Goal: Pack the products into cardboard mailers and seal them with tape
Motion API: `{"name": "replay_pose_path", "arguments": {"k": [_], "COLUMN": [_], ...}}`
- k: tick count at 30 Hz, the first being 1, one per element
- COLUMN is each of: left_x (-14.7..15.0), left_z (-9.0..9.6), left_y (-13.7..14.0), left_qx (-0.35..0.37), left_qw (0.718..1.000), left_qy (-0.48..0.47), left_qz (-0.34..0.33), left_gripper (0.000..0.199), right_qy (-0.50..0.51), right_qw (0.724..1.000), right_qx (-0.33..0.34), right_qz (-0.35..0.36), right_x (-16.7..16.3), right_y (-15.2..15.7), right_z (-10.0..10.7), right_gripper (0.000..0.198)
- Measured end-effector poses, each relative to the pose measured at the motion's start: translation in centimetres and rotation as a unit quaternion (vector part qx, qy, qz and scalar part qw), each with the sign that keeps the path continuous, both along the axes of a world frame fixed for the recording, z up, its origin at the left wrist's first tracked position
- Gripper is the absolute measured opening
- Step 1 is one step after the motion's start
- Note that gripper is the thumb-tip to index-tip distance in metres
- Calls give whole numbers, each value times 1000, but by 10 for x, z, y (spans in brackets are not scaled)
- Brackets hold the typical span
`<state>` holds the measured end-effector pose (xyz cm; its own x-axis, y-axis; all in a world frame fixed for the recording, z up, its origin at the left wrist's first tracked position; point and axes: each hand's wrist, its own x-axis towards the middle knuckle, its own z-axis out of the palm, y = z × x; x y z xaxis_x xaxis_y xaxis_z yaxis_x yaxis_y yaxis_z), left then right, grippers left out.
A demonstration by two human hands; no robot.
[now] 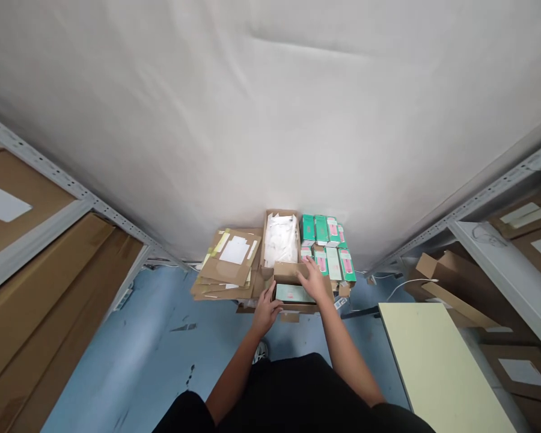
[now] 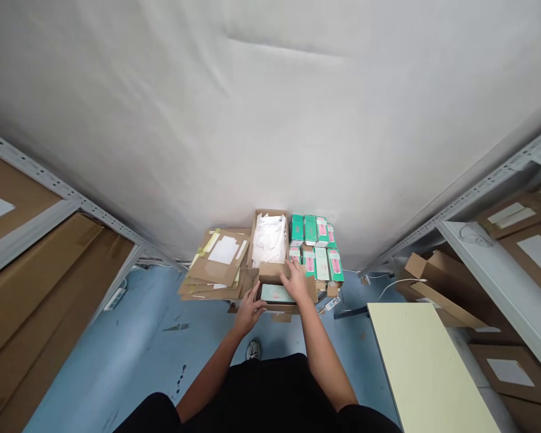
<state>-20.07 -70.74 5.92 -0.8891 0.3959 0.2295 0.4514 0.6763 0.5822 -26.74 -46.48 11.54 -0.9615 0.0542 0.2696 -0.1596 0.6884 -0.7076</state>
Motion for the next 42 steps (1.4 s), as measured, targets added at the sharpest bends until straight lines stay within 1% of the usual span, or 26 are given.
{"name": "replay_pose_path", "arguments": {"k": [2,5,8,10,12,15,17,19,22,25,27,31,33,35,38,39,41,42], "left_x": [-5,-13,-20,-25,-30,-36,-37,-37,-36,-34,-35,-36,-35,-35,-34,-35,-37,-38], "left_z": [-3,-7,-10,-12,-14,-17,-18,-19,-19,-18,-18,-19,-19,-19,-18,-17,-13,-11], "left_y": [-25,-57,-81,-92,-99,-104,-106,-107,-109,-111,-112,-112,-111,-110,-112,-114,-116,-118], "left_qx": [4,9,21,28,34,41,44,47,50,45,41,44,49,54,61,62,62,63], "left_qw": [1000,999,998,997,997,997,997,996,996,996,996,996,996,996,996,996,997,997], "left_qy": [-15,-39,-56,-61,-62,-63,-66,-69,-74,-80,-80,-73,-70,-67,-60,-56,-48,-45], "left_qz": [7,14,21,26,25,16,10,8,7,8,8,11,15,18,20,20,16,15], "left_gripper": [15,16,17,18,18,19,18,18,18,19,18,19,20,19,17,17,16,16], "right_qy": [-13,-55,-134,-199,-261,-320,-339,-349,-350,-344,-336,-295,-270,-233,-147,-114,-63,-42], "right_qw": [1000,998,986,968,945,916,901,892,889,892,896,911,919,932,958,968,981,987], "right_qx": [13,40,102,152,195,239,264,282,290,291,289,286,286,278,228,203,154,132], "right_qz": [7,-6,-10,1,18,44,52,55,52,41,35,20,7,-25,-89,-98,-96,-83], "right_x": [-29,-77,-123,-147,-165,-182,-188,-191,-191,-188,-187,-183,-179,-170,-142,-128,-98,-81], "right_y": [-20,-44,-60,-67,-72,-77,-80,-82,-85,-86,-86,-82,-80,-79,-84,-88,-97,-102], "right_z": [-8,-20,-28,-30,-33,-40,-46,-53,-60,-60,-54,-31,-13,6,32,38,45,46], "right_gripper": [53,49,50,58,71,90,96,93,80,59,46,29,27,28,30,30,33,35]}}
